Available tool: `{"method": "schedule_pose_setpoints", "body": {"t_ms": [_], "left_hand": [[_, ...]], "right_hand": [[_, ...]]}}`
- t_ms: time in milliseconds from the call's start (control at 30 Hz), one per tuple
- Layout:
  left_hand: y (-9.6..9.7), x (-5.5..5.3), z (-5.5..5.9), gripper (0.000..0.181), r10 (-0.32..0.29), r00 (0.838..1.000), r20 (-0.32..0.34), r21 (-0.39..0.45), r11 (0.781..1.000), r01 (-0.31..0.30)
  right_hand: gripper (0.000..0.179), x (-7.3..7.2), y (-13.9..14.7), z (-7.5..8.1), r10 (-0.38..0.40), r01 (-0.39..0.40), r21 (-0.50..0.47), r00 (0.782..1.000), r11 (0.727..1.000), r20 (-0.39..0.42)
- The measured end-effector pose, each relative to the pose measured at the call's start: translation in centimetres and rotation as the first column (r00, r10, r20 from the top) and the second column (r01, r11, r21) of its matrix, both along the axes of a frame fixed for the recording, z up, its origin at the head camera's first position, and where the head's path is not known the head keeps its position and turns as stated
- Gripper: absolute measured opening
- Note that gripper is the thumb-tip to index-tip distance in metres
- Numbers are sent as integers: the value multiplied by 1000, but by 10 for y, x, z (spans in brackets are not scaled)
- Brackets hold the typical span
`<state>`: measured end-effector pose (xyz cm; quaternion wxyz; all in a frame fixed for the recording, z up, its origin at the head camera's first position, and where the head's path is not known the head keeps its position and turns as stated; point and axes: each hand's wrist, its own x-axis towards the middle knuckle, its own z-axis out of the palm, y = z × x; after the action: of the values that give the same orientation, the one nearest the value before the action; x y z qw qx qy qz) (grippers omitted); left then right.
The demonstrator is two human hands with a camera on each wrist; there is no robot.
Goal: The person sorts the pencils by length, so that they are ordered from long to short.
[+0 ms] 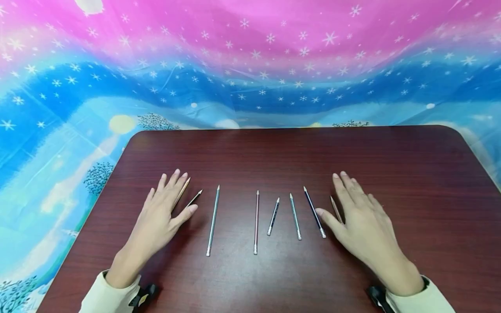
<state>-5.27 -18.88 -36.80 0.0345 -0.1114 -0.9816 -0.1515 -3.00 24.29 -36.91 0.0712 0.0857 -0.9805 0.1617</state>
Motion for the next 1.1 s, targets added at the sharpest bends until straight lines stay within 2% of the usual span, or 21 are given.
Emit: {"method": "schedule_pose_setpoints", "body": {"t_ms": [167, 267, 333, 500, 667, 733, 900, 1033, 1100], "left_hand": [[11, 6, 1, 80, -13, 999, 40, 102, 995, 9], [16, 9, 2, 78, -15, 998, 55, 185, 983, 5], [20, 10, 2, 77, -10, 998, 62, 252, 968, -6], [26, 10, 2, 74, 4, 996, 89, 403, 914, -39], [33, 10, 0, 71, 15, 986, 164, 501, 860, -97], [36, 10, -1, 71, 17, 978, 209, 530, 839, -128], [40, 8, -5, 71, 11, 960, 281, 578, 796, -178], [41, 6, -10, 68, 11, 944, 331, 595, 774, -218], [42, 6, -11, 68, 18, 933, 361, 589, 771, -243]], "right_hand": [[84, 4, -20, -1, -5, 3, -72, 1000, 997, -23], [81, 5, -30, -2, -5, 3, -120, 1000, 993, -14], [79, 5, -38, -2, -3, 3, -149, 1000, 989, -5], [75, 5, -57, -4, 27, -28, -231, 1000, 973, -8], [71, 6, -72, -7, 46, -40, -324, 999, 945, 11], [69, 7, -78, -7, 45, -23, -369, 998, 929, 52], [63, 7, -99, -11, 61, 11, -507, 990, 862, 126], [58, 7, -116, -15, 78, 11, -557, 988, 830, 134], [58, 8, -123, -17, 71, 19, -556, 988, 831, 140]]}}
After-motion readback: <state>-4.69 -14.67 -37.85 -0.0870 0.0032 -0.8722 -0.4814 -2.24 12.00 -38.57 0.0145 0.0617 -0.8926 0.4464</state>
